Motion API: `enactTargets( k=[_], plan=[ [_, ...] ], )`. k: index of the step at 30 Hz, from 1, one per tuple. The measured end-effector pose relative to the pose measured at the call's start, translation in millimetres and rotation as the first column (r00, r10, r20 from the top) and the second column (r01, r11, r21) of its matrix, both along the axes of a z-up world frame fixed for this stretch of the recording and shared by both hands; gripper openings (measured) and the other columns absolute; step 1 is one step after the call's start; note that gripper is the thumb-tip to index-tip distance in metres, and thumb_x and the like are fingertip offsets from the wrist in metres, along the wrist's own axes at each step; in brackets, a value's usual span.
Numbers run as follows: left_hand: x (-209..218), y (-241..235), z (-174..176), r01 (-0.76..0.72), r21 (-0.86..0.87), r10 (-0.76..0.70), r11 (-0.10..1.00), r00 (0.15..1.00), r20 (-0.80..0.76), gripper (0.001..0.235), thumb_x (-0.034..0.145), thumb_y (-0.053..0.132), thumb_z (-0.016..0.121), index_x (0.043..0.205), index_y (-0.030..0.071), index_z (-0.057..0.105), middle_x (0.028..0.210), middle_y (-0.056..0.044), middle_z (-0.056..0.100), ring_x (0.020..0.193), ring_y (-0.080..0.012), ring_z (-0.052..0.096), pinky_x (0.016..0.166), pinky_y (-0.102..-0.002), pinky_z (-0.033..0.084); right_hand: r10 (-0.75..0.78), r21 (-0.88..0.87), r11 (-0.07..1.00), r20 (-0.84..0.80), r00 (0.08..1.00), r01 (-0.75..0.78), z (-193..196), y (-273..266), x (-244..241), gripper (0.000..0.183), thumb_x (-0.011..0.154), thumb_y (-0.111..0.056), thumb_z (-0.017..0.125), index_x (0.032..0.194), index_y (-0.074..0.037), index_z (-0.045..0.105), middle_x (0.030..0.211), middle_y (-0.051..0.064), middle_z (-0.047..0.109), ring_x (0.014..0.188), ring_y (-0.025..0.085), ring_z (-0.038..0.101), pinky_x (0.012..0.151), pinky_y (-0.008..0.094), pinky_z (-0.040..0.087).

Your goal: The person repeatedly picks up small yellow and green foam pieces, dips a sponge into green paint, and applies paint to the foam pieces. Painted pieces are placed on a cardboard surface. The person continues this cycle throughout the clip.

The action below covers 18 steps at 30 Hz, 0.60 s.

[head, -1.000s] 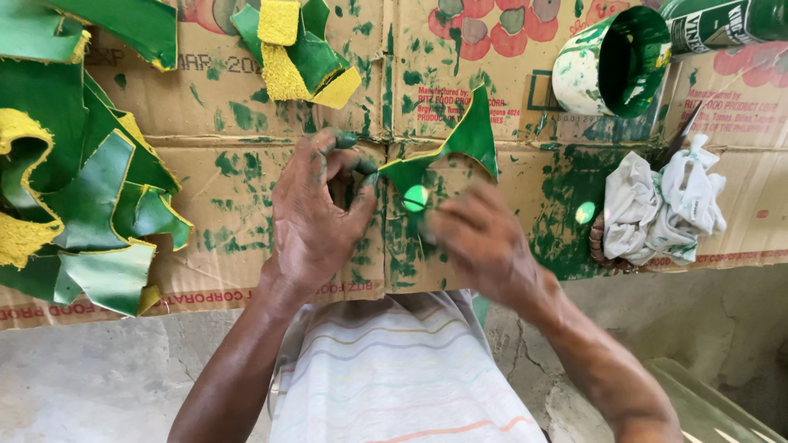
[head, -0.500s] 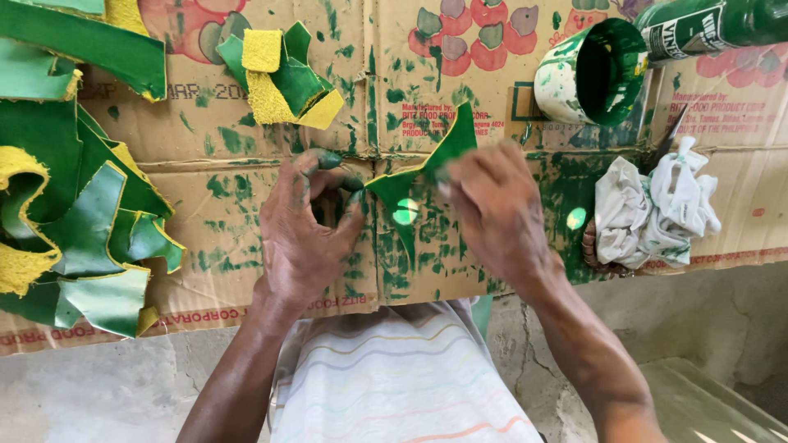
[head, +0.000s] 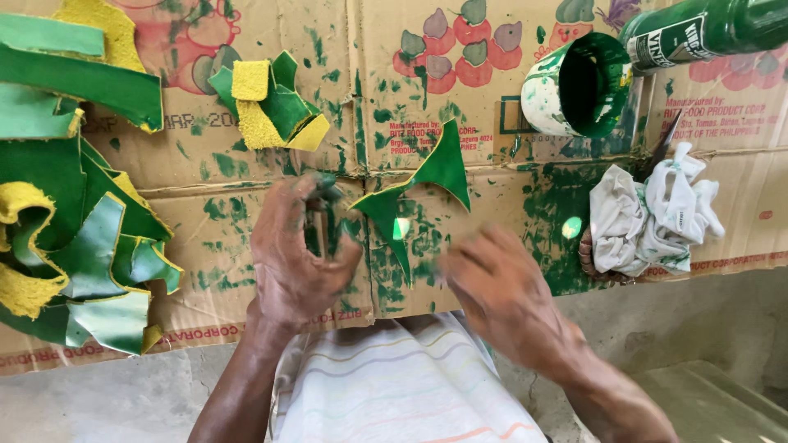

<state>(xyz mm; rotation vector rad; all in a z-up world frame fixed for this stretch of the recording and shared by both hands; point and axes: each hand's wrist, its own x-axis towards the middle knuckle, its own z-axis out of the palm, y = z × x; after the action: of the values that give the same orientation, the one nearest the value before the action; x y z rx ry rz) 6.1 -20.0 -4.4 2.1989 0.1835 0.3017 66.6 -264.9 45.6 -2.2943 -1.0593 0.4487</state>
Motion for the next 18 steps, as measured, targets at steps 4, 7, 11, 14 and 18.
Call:
enactTargets(
  k=[4, 7, 11, 14, 18],
  plan=[
    [17, -13, 18, 0.112, 0.179, -0.114, 0.977, 0.994, -0.003, 0.047, 0.081, 0.009, 0.078, 0.123, -0.002, 0.06, 0.11, -0.017, 0.06, 0.102, -0.0294, 0.06, 0.09, -0.042, 0.053, -0.075, 0.05, 0.996, -0.078, 0.994, 0.079, 13, -14, -12, 0.031, 0.073, 0.001, 0.078, 0.102, -0.004, 0.068, 0.094, 0.01, 0.065, 0.086, 0.03, 0.059, 0.074, 0.042, 0.049],
    [36, -29, 29, 0.185, 0.227, -0.171, 0.956, 0.982, -0.079, 0.045, 0.083, 0.015, 0.08, 0.122, -0.002, 0.062, 0.11, -0.015, 0.061, 0.101, -0.0291, 0.06, 0.09, -0.044, 0.049, -0.141, 0.054, 0.988, -0.09, 0.986, 0.146, 7, -19, -12, 0.031, 0.071, 0.002, 0.078, 0.1, -0.005, 0.068, 0.095, 0.01, 0.066, 0.085, 0.031, 0.059, 0.072, 0.041, 0.049],
    [57, -39, 40, 0.236, 0.289, -0.193, 0.928, 0.966, -0.17, 0.037, 0.076, 0.009, 0.078, 0.109, 0.001, 0.063, 0.1, -0.016, 0.059, 0.095, -0.0354, 0.058, 0.083, -0.047, 0.046, -0.195, 0.083, 0.976, -0.097, 0.976, 0.204, -2, -20, -6, 0.026, 0.075, 0.001, 0.079, 0.098, -0.005, 0.068, 0.094, 0.009, 0.067, 0.086, 0.03, 0.059, 0.073, 0.04, 0.049],
    [65, -42, 40, 0.266, 0.275, -0.206, 0.924, 0.952, -0.229, 0.027, 0.077, 0.006, 0.075, 0.101, 0.003, 0.062, 0.096, -0.015, 0.058, 0.093, -0.0353, 0.058, 0.082, -0.048, 0.046, -0.222, 0.08, 0.97, -0.096, 0.97, 0.23, -5, -22, 1, 0.023, 0.077, 0.001, 0.078, 0.097, -0.005, 0.068, 0.093, 0.008, 0.067, 0.087, 0.03, 0.059, 0.074, 0.039, 0.049],
    [66, -44, 39, 0.265, 0.223, -0.208, 0.938, 0.947, -0.246, 0.027, 0.078, 0.001, 0.07, 0.104, 0.001, 0.061, 0.097, -0.015, 0.057, 0.093, -0.0362, 0.057, 0.08, -0.049, 0.046, -0.234, 0.093, 0.966, -0.082, 0.969, 0.242, -6, -22, 10, 0.022, 0.077, -0.001, 0.078, 0.096, -0.004, 0.068, 0.093, 0.009, 0.066, 0.087, 0.03, 0.059, 0.073, 0.04, 0.048]
  ],
)
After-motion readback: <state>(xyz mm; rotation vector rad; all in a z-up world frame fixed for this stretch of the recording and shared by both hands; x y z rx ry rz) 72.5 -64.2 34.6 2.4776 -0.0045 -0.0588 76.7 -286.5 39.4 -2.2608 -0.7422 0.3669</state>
